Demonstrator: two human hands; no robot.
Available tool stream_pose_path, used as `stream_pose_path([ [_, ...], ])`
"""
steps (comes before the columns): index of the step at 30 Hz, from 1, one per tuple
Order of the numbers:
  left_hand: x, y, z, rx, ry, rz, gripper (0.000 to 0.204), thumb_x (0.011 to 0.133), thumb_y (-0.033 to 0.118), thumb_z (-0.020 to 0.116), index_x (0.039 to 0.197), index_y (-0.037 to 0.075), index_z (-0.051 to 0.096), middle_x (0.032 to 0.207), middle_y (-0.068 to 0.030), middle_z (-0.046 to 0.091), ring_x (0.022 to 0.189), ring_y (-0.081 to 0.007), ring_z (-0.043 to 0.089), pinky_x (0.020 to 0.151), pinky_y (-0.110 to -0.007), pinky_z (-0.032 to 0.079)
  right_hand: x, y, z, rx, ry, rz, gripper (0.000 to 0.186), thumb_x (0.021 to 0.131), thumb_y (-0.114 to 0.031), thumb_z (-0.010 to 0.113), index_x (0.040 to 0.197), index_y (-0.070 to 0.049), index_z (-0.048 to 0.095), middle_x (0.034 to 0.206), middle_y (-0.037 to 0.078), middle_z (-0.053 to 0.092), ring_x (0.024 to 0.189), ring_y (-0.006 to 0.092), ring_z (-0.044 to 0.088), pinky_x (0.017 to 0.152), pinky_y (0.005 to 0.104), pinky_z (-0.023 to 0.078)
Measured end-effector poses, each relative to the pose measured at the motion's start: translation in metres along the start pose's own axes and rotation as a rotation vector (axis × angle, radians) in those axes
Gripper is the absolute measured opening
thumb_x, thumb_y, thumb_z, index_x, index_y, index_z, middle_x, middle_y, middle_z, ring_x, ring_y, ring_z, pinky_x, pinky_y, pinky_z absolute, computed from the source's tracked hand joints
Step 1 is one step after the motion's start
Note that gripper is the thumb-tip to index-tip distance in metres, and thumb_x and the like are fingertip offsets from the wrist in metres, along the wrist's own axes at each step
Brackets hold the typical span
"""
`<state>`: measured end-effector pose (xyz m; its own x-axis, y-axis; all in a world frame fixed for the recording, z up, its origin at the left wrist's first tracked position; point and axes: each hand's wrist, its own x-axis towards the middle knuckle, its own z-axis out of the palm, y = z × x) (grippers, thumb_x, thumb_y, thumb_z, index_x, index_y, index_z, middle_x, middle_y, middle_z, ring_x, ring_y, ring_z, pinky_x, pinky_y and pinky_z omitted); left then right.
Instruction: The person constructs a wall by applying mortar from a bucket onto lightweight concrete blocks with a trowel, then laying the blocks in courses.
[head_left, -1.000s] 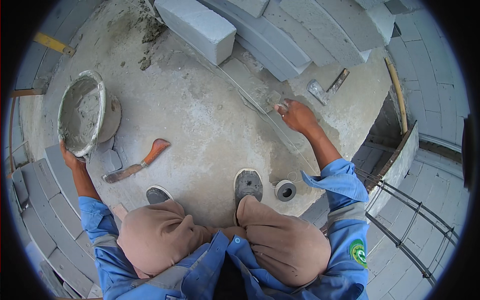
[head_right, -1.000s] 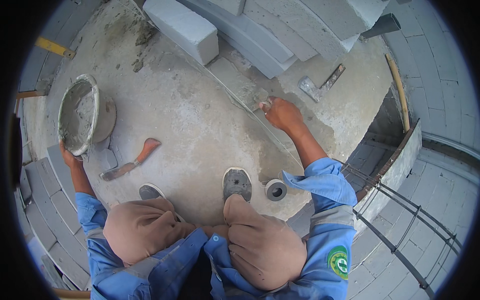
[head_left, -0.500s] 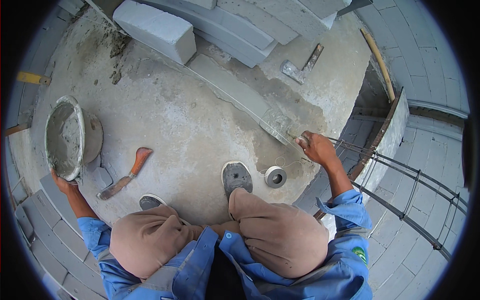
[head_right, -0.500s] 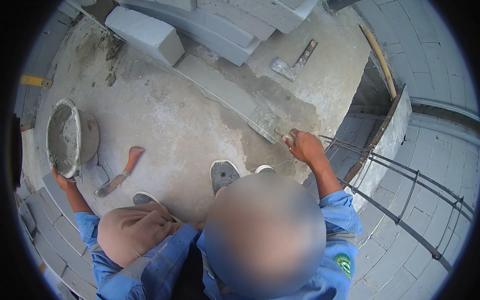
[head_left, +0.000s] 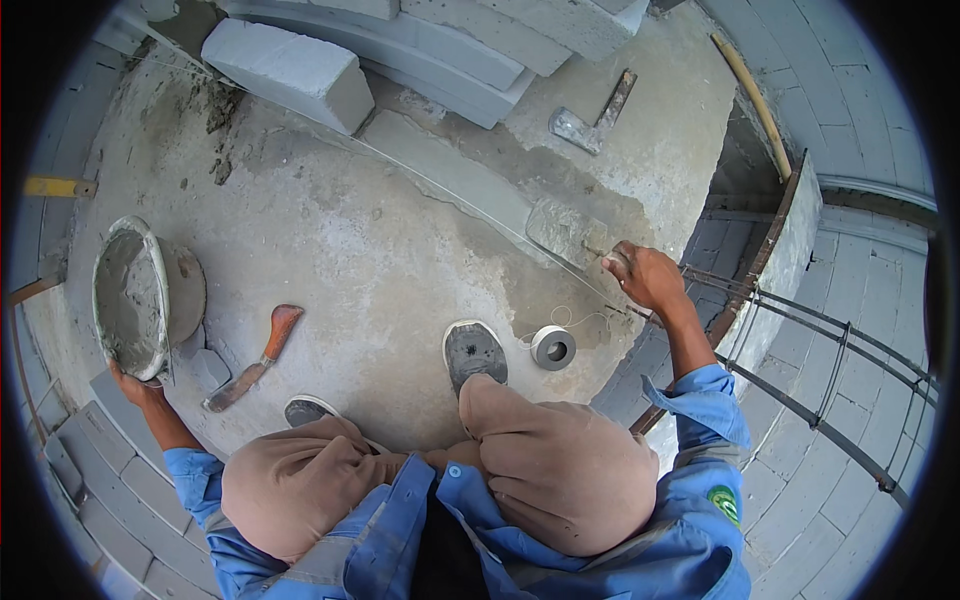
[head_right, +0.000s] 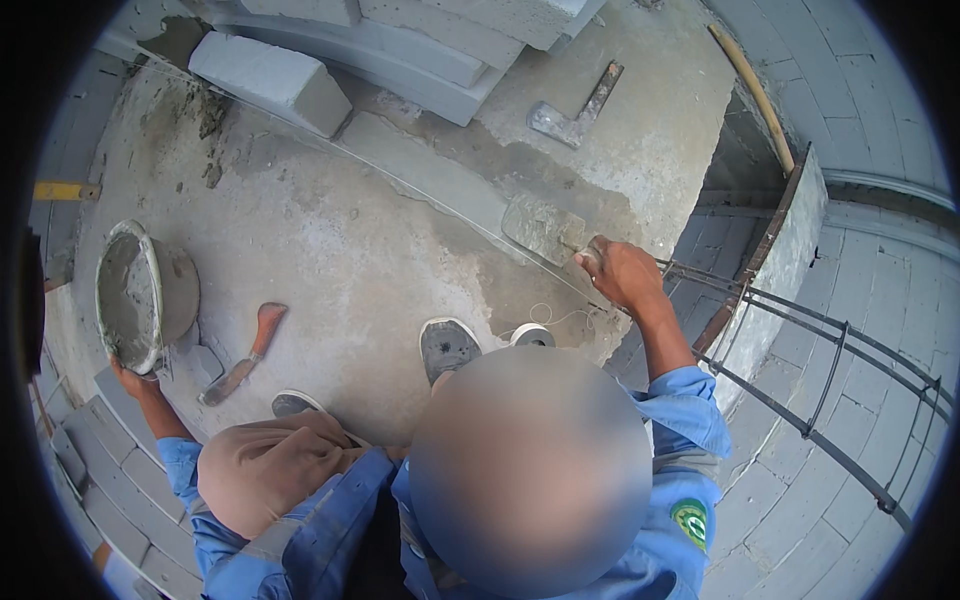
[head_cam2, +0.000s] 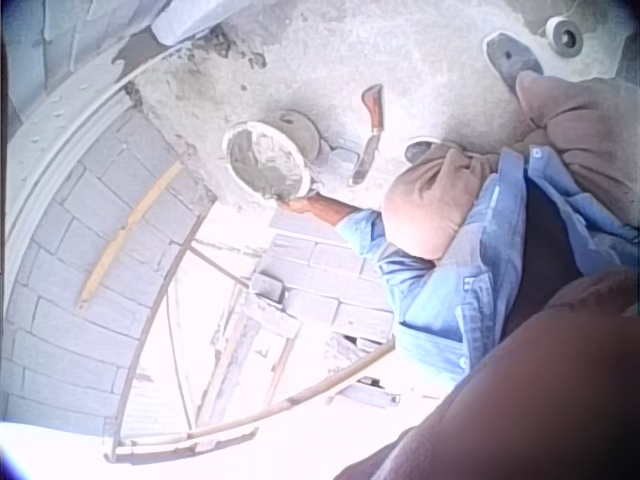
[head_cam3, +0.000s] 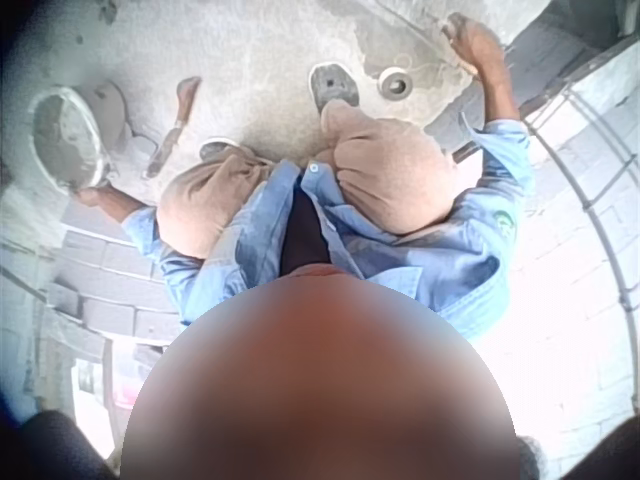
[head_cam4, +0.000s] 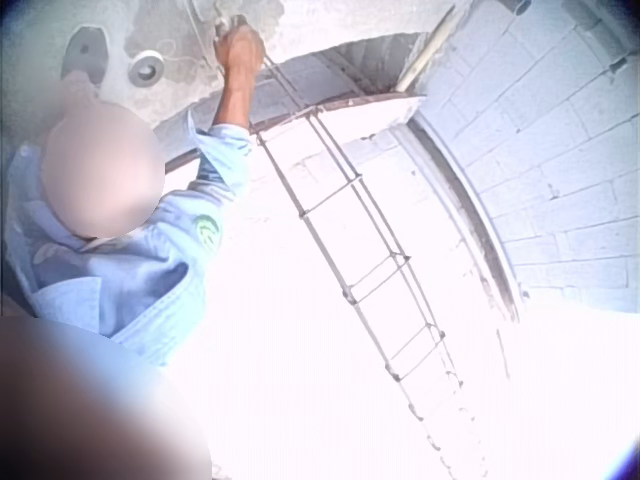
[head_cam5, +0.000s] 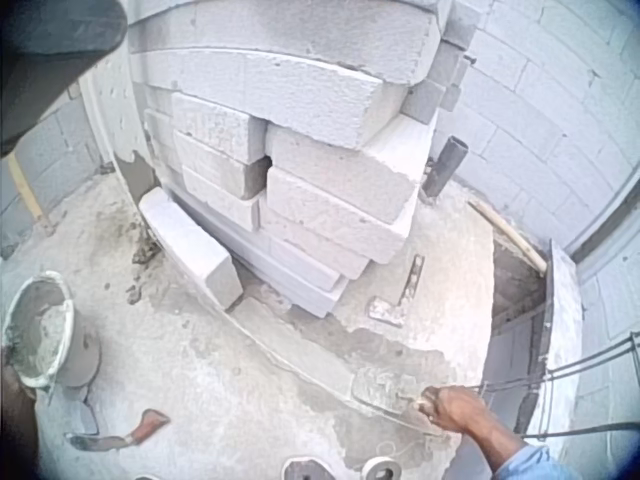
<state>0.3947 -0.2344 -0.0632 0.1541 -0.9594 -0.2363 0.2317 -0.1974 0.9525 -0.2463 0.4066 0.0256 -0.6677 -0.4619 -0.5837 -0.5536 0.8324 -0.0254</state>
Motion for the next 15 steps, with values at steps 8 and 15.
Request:
stream_pose_path([
  [8,-0.003,0.004,0.006,0.018,-0.01,-0.017,0.055,0.105,0.036,0.051,0.148,0.003,0.047,0.15,-0.0145,0.053,0.132,-0.0357,0.054,0.111,-0.052,0.046,0.014,0.003,-0.017,-0.013,0.01,-0.007,0.047,0.1,-0.046,0.058,0.114,-0.003,0.069,0.092,0.026,0.071,0.093,0.0457,0.068,0.082,0.0535,0.052],
  [15,-0.016,-0.002,0.022,0.071,0.015,-0.004,0.056,0.104,0.037,0.048,0.149,0.004,0.046,0.151,-0.0142,0.051,0.133,-0.037,0.053,0.111,-0.054,0.045,0.029,0.006,-0.012,0.026,-0.032,-0.028,0.048,0.1,-0.046,0.057,0.109,0.0,0.07,0.094,0.027,0.071,0.093,0.0453,0.068,0.083,0.053,0.052],
])
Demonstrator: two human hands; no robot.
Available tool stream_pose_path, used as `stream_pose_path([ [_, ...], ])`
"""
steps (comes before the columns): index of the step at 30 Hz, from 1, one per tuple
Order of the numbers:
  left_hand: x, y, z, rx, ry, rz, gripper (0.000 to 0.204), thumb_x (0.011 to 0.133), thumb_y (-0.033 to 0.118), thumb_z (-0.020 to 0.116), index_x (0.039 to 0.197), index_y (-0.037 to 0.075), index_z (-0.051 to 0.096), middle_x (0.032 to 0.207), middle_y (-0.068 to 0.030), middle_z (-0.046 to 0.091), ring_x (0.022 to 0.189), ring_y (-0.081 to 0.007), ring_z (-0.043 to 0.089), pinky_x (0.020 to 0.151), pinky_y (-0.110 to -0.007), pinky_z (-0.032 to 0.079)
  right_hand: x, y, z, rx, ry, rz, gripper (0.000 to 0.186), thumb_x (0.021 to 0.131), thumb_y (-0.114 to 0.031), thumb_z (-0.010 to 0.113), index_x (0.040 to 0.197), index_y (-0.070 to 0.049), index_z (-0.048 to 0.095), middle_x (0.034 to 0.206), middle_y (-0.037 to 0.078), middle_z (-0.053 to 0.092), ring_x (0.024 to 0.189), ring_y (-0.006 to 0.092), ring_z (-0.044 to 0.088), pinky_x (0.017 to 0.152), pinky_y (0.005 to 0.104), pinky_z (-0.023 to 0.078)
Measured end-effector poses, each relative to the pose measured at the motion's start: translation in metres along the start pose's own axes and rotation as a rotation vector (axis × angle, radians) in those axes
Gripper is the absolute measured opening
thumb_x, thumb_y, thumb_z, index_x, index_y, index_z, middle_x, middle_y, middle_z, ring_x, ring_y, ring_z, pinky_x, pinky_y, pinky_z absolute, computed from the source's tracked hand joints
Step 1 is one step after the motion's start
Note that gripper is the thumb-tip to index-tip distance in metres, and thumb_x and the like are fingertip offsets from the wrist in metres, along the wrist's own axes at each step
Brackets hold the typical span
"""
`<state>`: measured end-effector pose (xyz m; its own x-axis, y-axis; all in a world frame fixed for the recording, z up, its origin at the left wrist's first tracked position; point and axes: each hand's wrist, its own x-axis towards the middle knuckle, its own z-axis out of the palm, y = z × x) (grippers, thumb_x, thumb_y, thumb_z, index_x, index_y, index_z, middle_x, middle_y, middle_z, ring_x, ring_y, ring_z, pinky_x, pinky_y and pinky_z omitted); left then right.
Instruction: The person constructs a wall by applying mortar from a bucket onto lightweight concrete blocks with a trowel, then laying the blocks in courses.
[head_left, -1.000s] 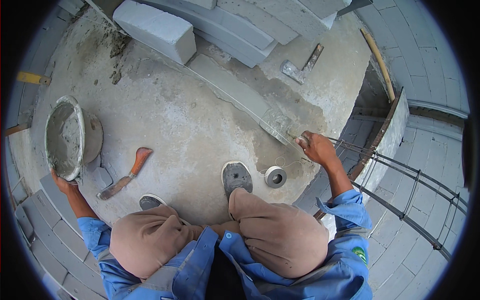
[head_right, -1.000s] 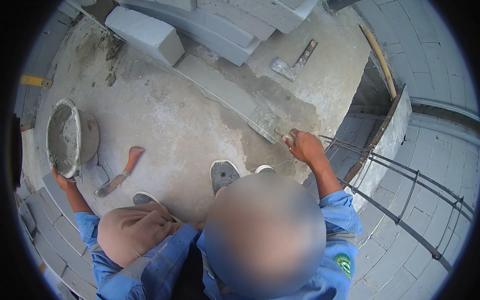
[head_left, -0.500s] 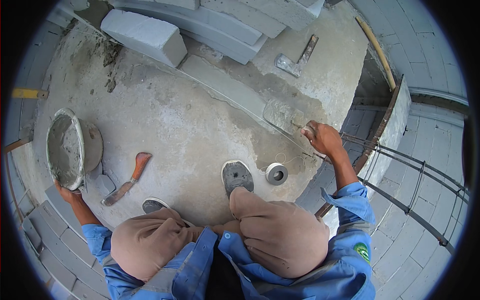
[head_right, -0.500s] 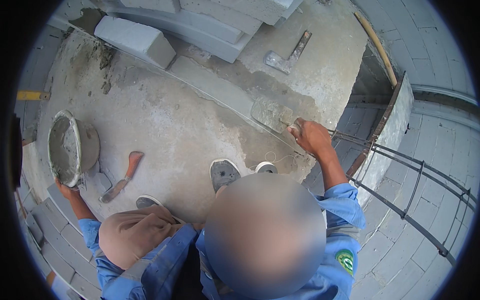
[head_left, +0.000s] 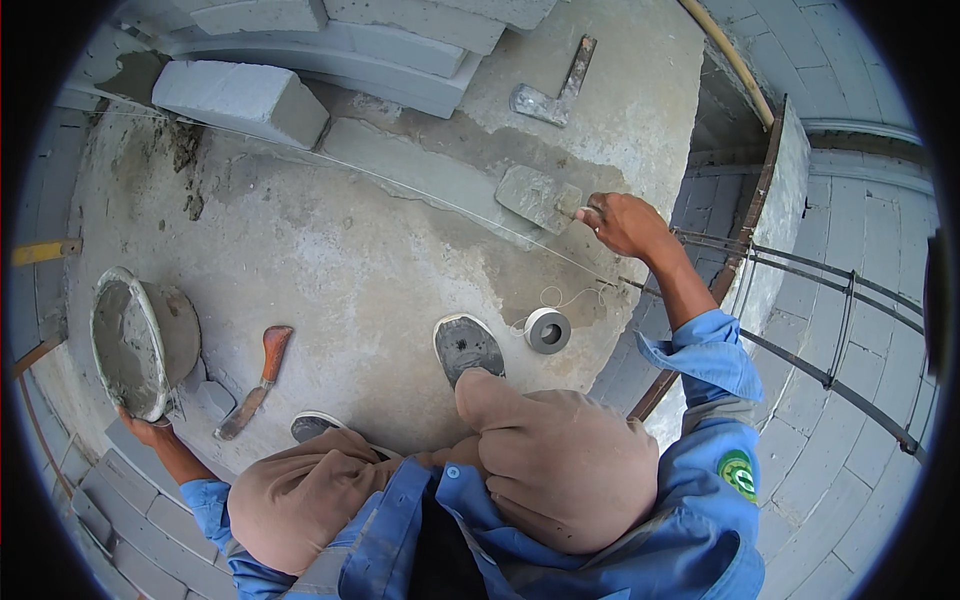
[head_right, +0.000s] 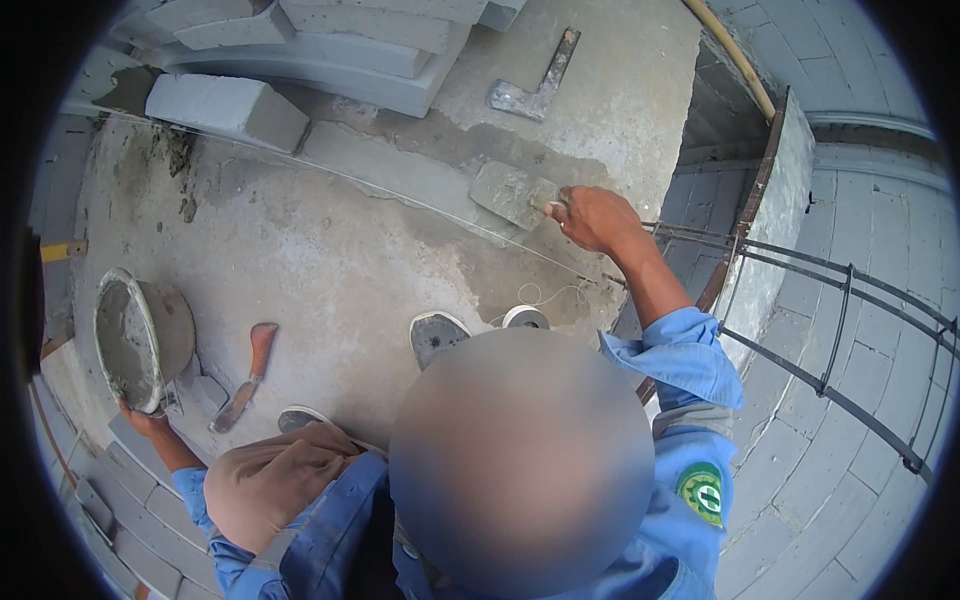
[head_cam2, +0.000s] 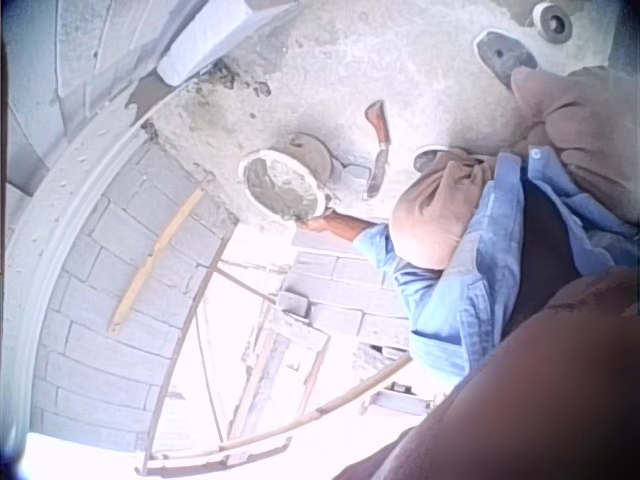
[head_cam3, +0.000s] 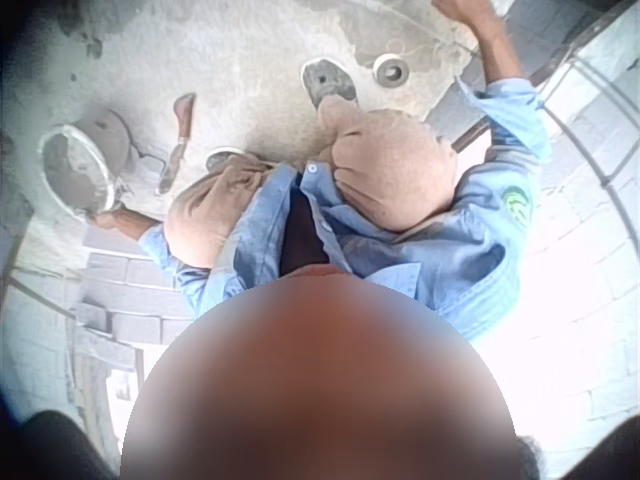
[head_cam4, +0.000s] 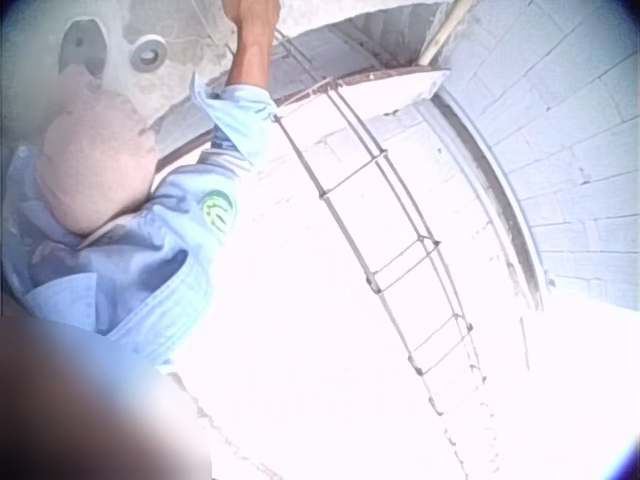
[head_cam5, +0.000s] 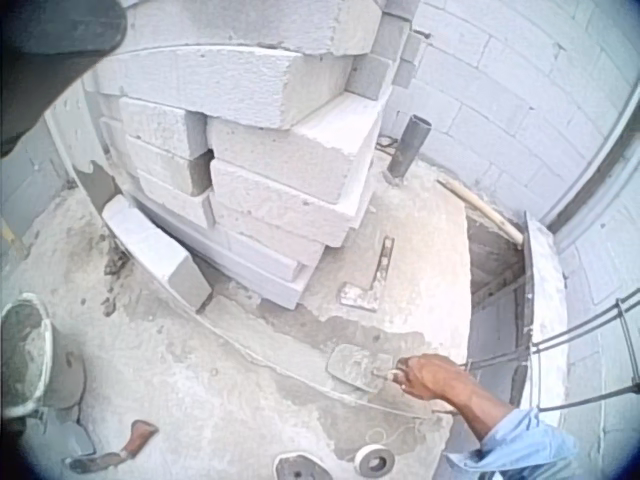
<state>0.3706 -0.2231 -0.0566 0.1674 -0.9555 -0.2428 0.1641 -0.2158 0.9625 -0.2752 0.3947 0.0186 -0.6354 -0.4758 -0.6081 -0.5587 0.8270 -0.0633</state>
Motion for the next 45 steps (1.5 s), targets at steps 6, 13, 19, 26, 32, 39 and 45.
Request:
stream_pose_path([
  [6,0.013,0.006,-0.02,0.007,-0.025,-0.003,0.056,0.105,0.038,0.047,0.149,0.004,0.046,0.15,-0.0142,0.052,0.133,-0.038,0.053,0.111,-0.057,0.045,-0.031,0.001,0.003,-0.043,-0.085,0.046,0.048,0.1,-0.047,0.057,0.107,-0.001,0.071,0.092,0.026,0.072,0.092,0.0443,0.069,0.083,0.0526,0.053],
  [13,0.011,0.0,-0.008,0.021,-0.044,0.0,0.057,0.104,0.039,0.048,0.149,0.004,0.046,0.15,-0.0137,0.052,0.133,-0.0377,0.053,0.11,-0.056,0.045,-0.067,0.028,0.013,-0.088,-0.064,0.147,0.043,0.099,-0.044,0.06,0.105,-0.004,0.072,0.091,0.023,0.073,0.089,0.0435,0.07,0.08,0.0519,0.054],
  [19,0.022,0.003,-0.019,0.002,-0.05,-0.004,0.058,0.103,0.039,0.049,0.149,0.005,0.046,0.15,-0.0132,0.053,0.133,-0.0373,0.054,0.11,-0.057,0.045,-0.073,0.031,0.007,-0.148,-0.076,0.181,0.041,0.097,-0.043,0.061,0.107,-0.005,0.072,0.093,0.022,0.073,0.092,0.0424,0.07,0.082,0.0511,0.055],
  [26,0.004,0.008,-0.016,-0.13,-0.116,-0.104,0.056,0.099,0.033,0.058,0.146,0.003,0.049,0.147,-0.0146,0.055,0.13,-0.0362,0.056,0.107,-0.056,0.048,-0.086,0.045,0.005,-0.201,0.043,0.148,0.04,0.097,-0.041,0.063,0.107,-0.004,0.072,0.088,0.024,0.072,0.088,0.0436,0.07,0.079,0.0514,0.054],
  [32,0.002,-0.018,-0.023,-0.193,-0.114,-0.109,0.05,0.093,0.02,0.065,0.139,0.005,0.055,0.136,-0.0115,0.061,0.122,-0.0333,0.06,0.104,-0.05,0.051,-0.112,0.017,-0.025,-0.125,0.198,0.212,0.041,0.097,-0.041,0.063,0.106,-0.001,0.069,0.09,0.026,0.071,0.091,0.0457,0.069,0.081,0.0516,0.053],
  [39,-0.078,0.0,0.023,-0.173,-0.067,0.102,0.061,0.087,0.01,0.067,0.146,0.01,0.047,0.134,-0.009,0.058,0.119,-0.0293,0.061,0.102,-0.044,0.053,-0.075,-0.098,-0.05,0.065,0.372,-0.14,0.037,0.085,-0.022,0.066,0.114,0.0,0.062,0.104,0.026,0.067,0.094,0.0471,0.066,0.083,0.0512,0.051],
  [45,-0.13,-0.004,0.088,-0.091,-0.101,0.195,0.068,0.083,0.006,0.068,0.147,0.002,0.044,0.127,-0.0094,0.059,0.113,-0.0219,0.06,0.097,-0.033,0.05,-0.035,-0.245,-0.06,-0.087,0.332,-0.625,0.04,0.088,-0.02,0.068,0.118,0.0,0.051,0.101,0.025,0.065,0.088,0.048,0.067,0.075,0.0531,0.052],
])
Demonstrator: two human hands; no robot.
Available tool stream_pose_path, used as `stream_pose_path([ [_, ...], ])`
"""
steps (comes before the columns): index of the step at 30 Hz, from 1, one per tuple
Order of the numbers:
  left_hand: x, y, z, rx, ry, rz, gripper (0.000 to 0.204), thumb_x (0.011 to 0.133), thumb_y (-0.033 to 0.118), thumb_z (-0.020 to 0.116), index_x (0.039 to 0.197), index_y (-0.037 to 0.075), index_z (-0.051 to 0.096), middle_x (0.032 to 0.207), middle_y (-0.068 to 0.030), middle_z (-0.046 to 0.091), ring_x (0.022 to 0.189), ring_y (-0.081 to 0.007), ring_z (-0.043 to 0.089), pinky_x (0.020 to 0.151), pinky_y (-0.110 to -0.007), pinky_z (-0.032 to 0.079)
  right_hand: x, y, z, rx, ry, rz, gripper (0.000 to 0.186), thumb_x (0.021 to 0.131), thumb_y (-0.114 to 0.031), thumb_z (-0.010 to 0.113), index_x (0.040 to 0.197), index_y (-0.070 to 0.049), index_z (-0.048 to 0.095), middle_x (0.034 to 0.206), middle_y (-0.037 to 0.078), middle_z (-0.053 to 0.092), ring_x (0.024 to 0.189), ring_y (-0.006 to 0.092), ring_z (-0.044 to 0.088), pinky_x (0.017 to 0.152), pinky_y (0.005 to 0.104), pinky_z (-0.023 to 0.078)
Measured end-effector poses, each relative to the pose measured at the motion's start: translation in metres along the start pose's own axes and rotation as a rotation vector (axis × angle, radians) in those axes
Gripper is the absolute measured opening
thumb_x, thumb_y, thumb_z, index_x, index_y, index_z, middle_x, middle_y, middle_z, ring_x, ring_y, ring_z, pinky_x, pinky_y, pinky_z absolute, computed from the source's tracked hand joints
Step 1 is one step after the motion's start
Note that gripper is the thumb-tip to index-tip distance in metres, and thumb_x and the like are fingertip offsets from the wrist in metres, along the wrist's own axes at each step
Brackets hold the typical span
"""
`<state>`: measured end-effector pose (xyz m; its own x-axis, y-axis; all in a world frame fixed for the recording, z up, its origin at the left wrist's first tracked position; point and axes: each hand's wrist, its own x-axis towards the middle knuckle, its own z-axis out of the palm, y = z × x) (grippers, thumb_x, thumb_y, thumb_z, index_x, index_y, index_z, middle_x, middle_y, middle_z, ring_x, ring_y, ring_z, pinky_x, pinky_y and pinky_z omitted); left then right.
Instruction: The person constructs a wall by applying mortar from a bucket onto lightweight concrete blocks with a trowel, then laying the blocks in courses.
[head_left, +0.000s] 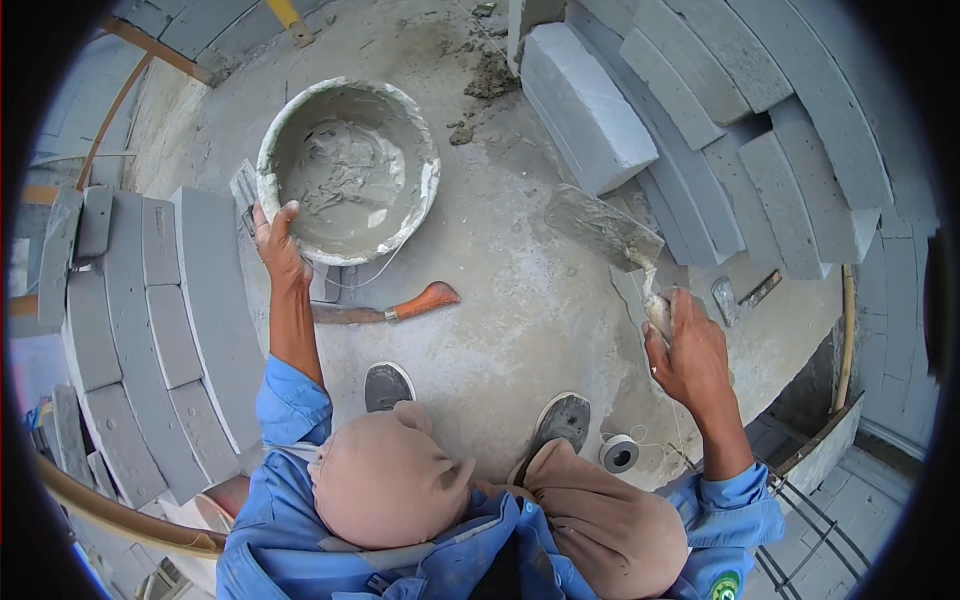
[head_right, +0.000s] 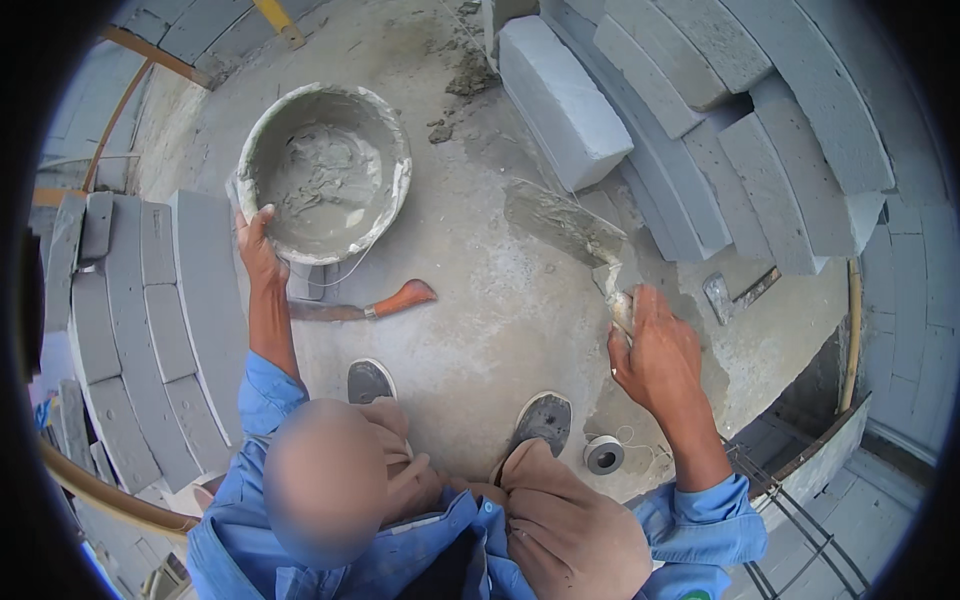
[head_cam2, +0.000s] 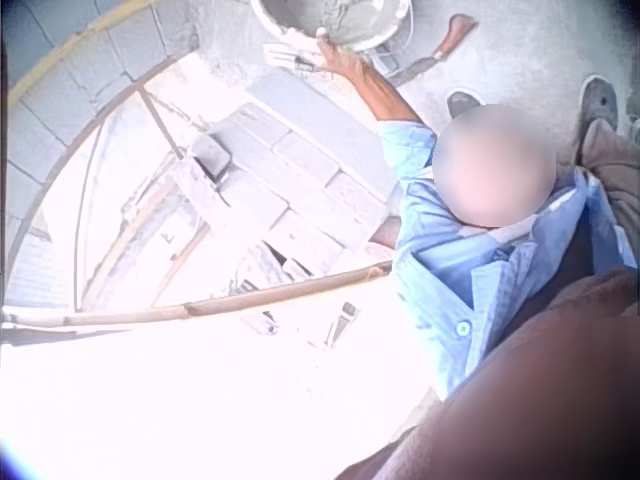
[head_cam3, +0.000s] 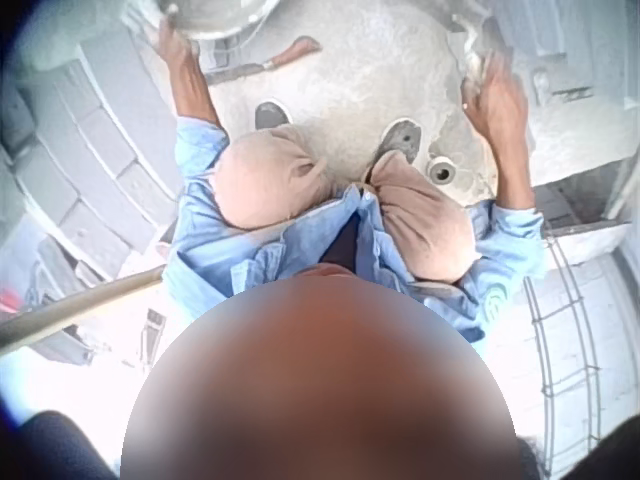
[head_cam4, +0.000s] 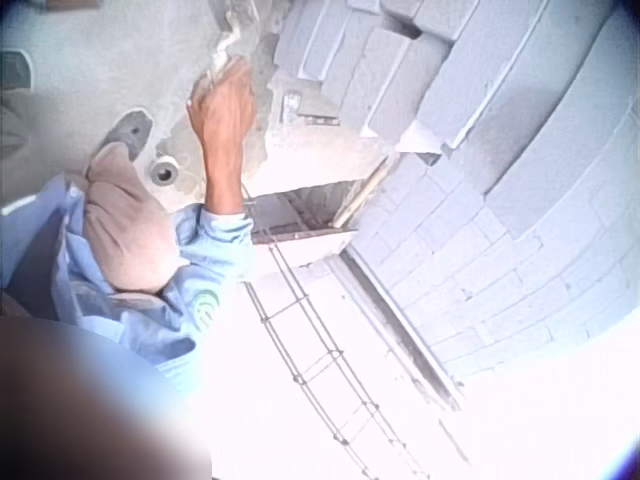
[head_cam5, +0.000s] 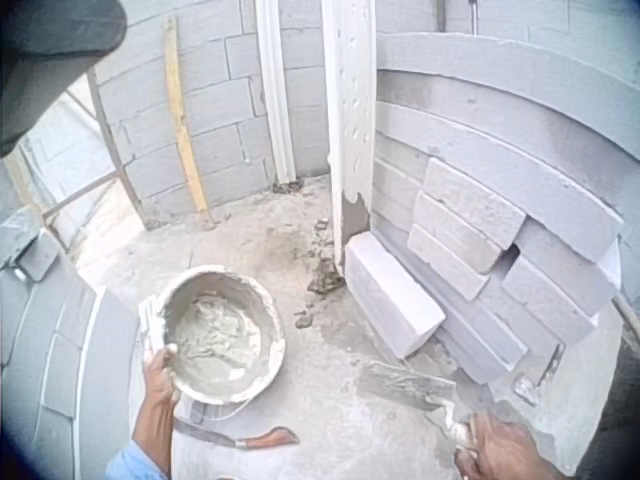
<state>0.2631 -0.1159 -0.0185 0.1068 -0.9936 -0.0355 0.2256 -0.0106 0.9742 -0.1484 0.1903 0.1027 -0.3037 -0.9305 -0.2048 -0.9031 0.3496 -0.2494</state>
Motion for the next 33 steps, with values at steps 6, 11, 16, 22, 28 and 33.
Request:
stream_pose_path([
  [6,-0.013,0.012,0.017,0.054,-0.052,0.032,0.068,0.082,0.003,0.07,0.146,-0.002,0.046,0.126,-0.0072,0.061,0.108,-0.0152,0.059,0.095,-0.028,0.047,0.114,-0.125,0.019,-0.138,-0.096,-0.332,0.027,0.093,-0.014,0.061,0.114,0.001,0.055,0.102,0.026,0.068,0.086,0.0438,0.07,0.074,0.0531,0.055],
  [11,-0.014,0.01,0.022,0.029,-0.053,0.042,0.063,0.084,0.001,0.068,0.144,-0.001,0.049,0.123,-0.0062,0.063,0.107,-0.0143,0.06,0.096,-0.027,0.047,0.18,-0.187,0.051,-0.128,-0.107,-0.399,0.024,0.09,-0.008,0.056,0.111,0.003,0.063,0.105,0.027,0.069,0.092,0.0416,0.071,0.08,0.0511,0.056],
  [16,-0.012,0.014,0.022,0.018,-0.046,0.006,0.061,0.086,0.002,0.07,0.143,-0.001,0.049,0.124,-0.0067,0.064,0.107,-0.0139,0.061,0.095,-0.028,0.049,0.188,-0.232,0.061,-0.02,-0.294,-0.41,0.022,0.09,-0.007,0.054,0.106,0.004,0.066,0.101,0.027,0.072,0.097,0.0422,0.071,0.085,0.0506,0.056],
  [22,-0.019,0.011,0.027,0.021,-0.078,0.025,0.063,0.089,0.012,0.073,0.145,0.0,0.047,0.128,-0.0077,0.062,0.115,-0.0166,0.058,0.102,-0.031,0.045,0.174,-0.247,0.064,0.121,-0.408,-0.429,0.033,0.094,-0.018,0.061,0.116,0.006,0.063,0.098,0.028,0.071,0.096,0.0444,0.07,0.086,0.0526,0.053],
  [28,-0.022,0.011,0.031,0.091,-0.086,0.104,0.058,0.096,0.02,0.072,0.144,-0.001,0.049,0.131,-0.0072,0.06,0.118,-0.0149,0.056,0.104,-0.03,0.043,0.144,-0.239,0.063,0.336,-0.419,-0.426,0.038,0.093,-0.022,0.065,0.118,0.006,0.062,0.092,0.028,0.07,0.087,0.0446,0.069,0.082,0.0512,0.052],
  [33,-0.016,0.001,0.03,0.092,-0.103,0.13,0.057,0.099,0.024,0.068,0.146,-0.001,0.047,0.134,-0.008,0.059,0.119,-0.0156,0.055,0.105,-0.031,0.042,0.124,-0.187,0.059,0.849,-0.581,-0.188,0.046,0.093,-0.029,0.068,0.123,0.006,0.062,0.085,0.015,0.069,0.073,0.0243,0.067,0.07,0.0395,0.053],
])
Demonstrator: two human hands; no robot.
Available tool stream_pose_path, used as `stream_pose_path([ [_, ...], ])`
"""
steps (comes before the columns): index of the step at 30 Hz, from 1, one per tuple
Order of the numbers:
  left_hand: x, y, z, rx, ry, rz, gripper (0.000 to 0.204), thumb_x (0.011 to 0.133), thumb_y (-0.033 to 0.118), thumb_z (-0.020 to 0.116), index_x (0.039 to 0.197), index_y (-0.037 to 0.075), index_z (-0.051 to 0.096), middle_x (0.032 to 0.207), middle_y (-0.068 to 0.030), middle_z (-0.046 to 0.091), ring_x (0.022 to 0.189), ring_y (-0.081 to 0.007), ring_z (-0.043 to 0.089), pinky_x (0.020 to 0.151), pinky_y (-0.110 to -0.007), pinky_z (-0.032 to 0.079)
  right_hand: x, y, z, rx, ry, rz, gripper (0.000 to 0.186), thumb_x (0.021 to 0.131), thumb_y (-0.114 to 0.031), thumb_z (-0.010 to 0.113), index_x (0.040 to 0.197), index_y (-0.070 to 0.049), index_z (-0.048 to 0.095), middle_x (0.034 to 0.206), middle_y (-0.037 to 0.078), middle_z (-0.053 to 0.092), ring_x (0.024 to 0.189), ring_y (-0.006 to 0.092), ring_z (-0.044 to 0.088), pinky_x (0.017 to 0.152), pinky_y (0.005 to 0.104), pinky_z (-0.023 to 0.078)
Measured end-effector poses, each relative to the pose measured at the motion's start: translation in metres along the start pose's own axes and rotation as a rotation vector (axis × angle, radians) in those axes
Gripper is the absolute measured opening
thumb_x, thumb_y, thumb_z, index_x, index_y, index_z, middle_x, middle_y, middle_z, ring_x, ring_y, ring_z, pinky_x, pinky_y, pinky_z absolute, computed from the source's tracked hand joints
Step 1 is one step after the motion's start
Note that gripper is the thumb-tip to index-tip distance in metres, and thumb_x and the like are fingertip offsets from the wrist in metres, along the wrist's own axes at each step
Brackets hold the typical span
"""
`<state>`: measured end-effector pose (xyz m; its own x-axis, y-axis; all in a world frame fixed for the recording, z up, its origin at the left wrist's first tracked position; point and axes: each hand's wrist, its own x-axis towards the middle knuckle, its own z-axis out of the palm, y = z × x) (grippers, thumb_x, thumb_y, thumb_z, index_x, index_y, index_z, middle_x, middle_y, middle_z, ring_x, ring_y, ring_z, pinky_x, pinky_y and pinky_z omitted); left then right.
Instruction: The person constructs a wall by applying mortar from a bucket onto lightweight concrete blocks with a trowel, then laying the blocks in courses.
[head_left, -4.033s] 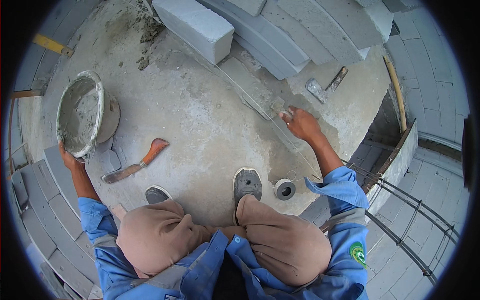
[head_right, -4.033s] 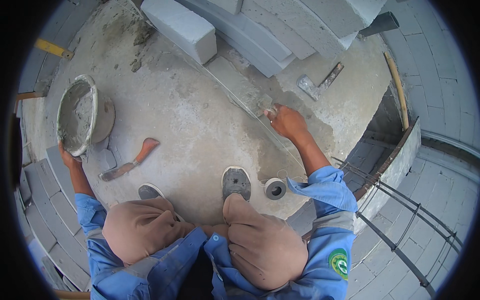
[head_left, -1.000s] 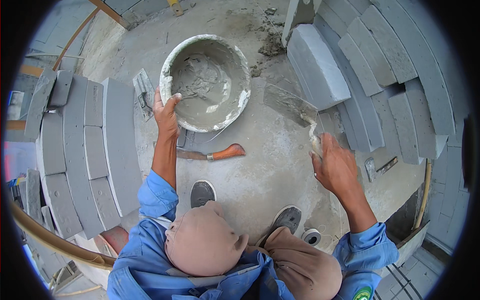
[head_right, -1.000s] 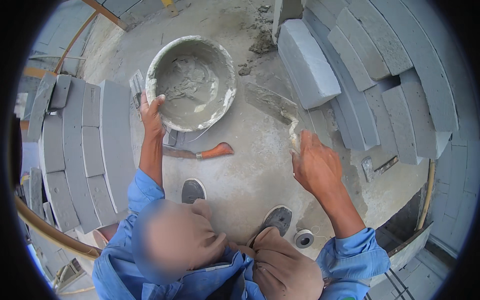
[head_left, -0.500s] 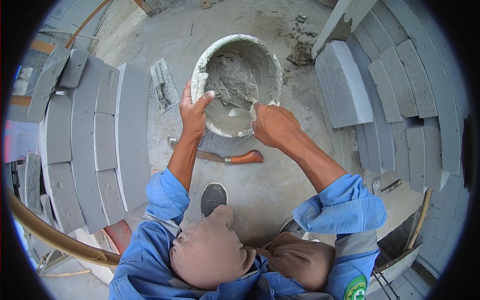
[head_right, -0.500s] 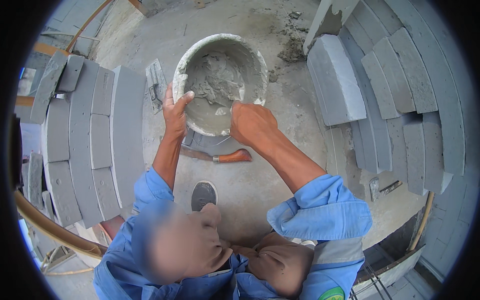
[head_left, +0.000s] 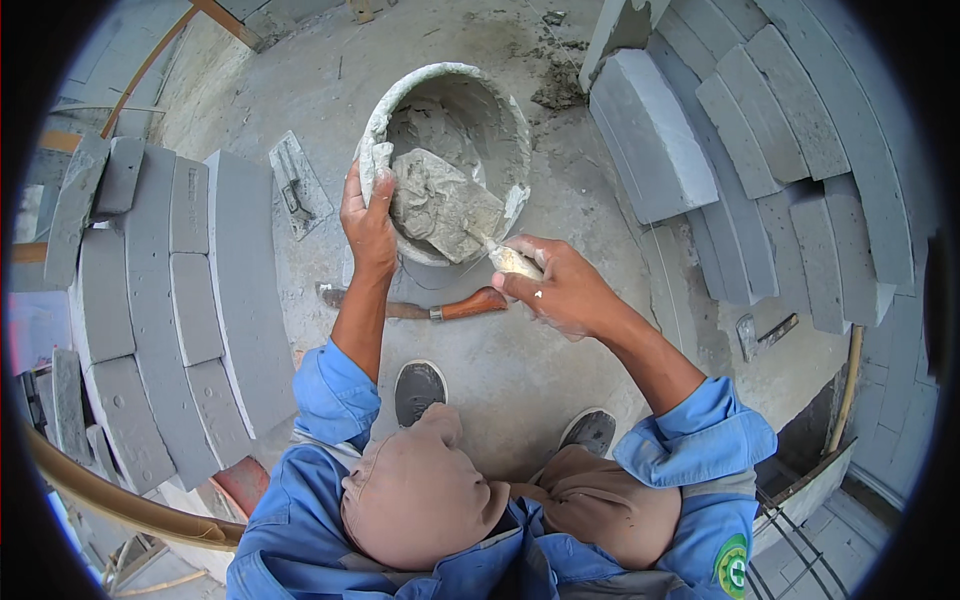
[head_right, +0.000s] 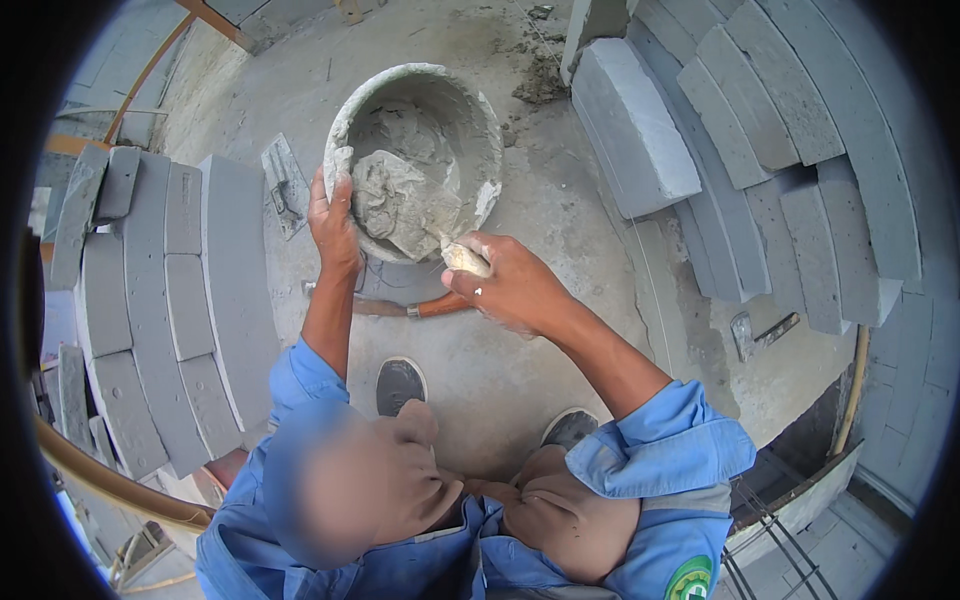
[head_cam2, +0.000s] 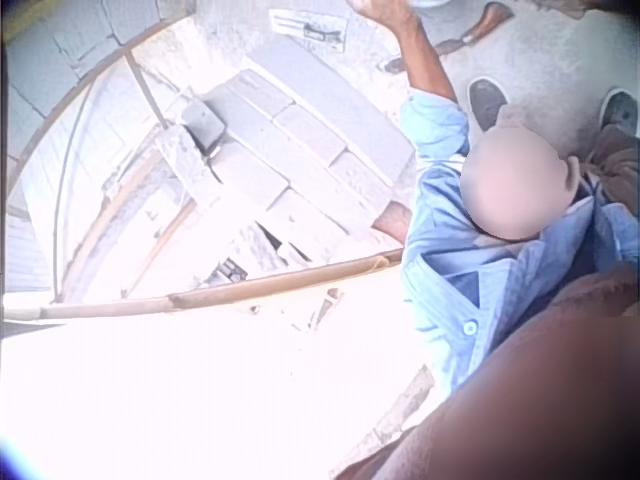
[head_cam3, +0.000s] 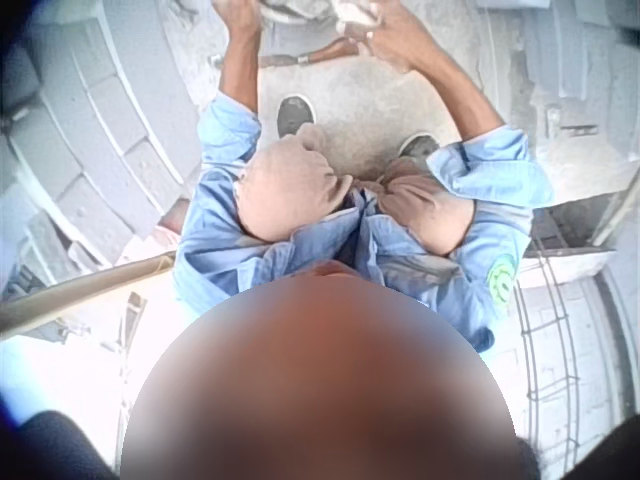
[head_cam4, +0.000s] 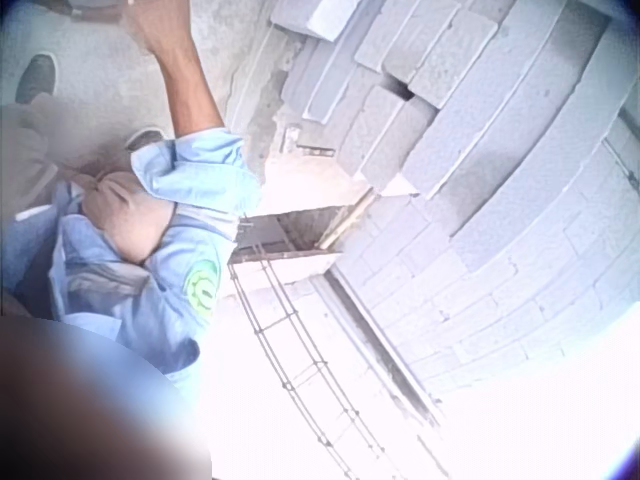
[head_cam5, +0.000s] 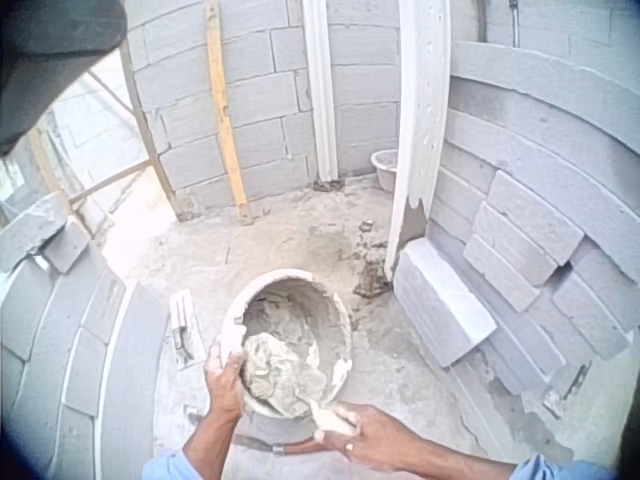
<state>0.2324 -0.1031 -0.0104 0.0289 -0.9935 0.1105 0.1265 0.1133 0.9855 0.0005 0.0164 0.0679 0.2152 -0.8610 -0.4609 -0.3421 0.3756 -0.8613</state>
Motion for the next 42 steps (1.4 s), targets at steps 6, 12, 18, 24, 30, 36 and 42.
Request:
stream_pose_path([
  [6,0.028,-0.02,-0.037,-0.045,0.151,-0.094,0.063,0.1,0.029,0.065,0.149,-0.003,0.041,0.135,-0.0133,0.059,0.123,-0.0246,0.058,0.106,-0.037,0.046,-0.102,0.056,-0.034,0.257,0.171,0.101,0.049,0.091,-0.037,0.071,0.122,0.001,0.065,0.077,0.008,0.062,0.061,0.0156,0.056,0.059,0.0334,0.046],
  [12,0.092,-0.023,-0.131,-0.093,0.067,-0.226,0.052,0.102,0.03,0.059,0.143,0.0,0.049,0.144,-0.0159,0.054,0.129,-0.0337,0.055,0.109,-0.049,0.046,-0.272,0.143,-0.028,0.253,0.617,0.333,0.051,0.084,-0.033,0.072,0.124,-0.002,0.065,0.098,0.012,0.069,0.087,0.0212,0.064,0.08,0.0355,0.05],
  [18,0.098,-0.034,-0.123,-0.052,0.119,-0.385,0.067,0.099,0.039,0.059,0.152,0.003,0.042,0.155,-0.0145,0.046,0.137,-0.0351,0.048,0.113,-0.049,0.043,-0.421,0.176,-0.015,-0.401,0.903,0.762,0.053,0.08,-0.026,0.067,0.128,-0.005,0.066,0.107,0.024,0.07,0.091,0.041,0.069,0.085,0.0453,0.054],
  [24,0.146,-0.062,-0.162,-0.041,0.065,-0.451,0.07,0.098,0.045,0.058,0.154,0.005,0.041,0.159,-0.0139,0.041,0.138,-0.0367,0.047,0.113,-0.05,0.043,-0.429,0.232,0.002,-0.697,0.63,1.163,0.039,0.087,-0.017,0.06,0.124,-0.01,0.068,0.109,0.022,0.068,0.095,0.0411,0.07,0.084,0.05,0.056],
  [30,0.16,-0.048,-0.178,0.026,0.059,-0.462,0.071,0.099,0.048,0.056,0.155,0.007,0.04,0.159,-0.0128,0.041,0.14,-0.0365,0.046,0.114,-0.052,0.042,-0.418,0.233,0.018,-0.682,0.677,1.161,0.027,0.09,-0.009,0.056,0.113,-0.008,0.07,0.108,0.02,0.066,0.096,0.0387,0.071,0.081,0.0487,0.057],
  [36,0.135,-0.044,-0.141,0.041,0.104,-0.485,0.072,0.099,0.051,0.054,0.155,0.008,0.04,0.16,-0.0113,0.041,0.14,-0.0354,0.046,0.113,-0.051,0.042,-0.433,0.24,0.023,-0.682,0.738,1.154,0.026,0.089,-0.007,0.057,0.112,-0.007,0.069,0.107,0.02,0.065,0.097,0.0382,0.07,0.081,0.0491,0.057],
  [42,0.146,-0.047,-0.148,0.06,0.114,-0.512,0.072,0.098,0.052,0.057,0.154,0.008,0.043,0.157,-0.0104,0.045,0.138,-0.0349,0.048,0.111,-0.049,0.041,-0.439,0.232,0.038,-0.618,0.792,1.168,0.025,0.089,-0.006,0.056,0.111,-0.006,0.068,0.107,0.021,0.065,0.097,0.0395,0.07,0.08,0.05,0.057],
])
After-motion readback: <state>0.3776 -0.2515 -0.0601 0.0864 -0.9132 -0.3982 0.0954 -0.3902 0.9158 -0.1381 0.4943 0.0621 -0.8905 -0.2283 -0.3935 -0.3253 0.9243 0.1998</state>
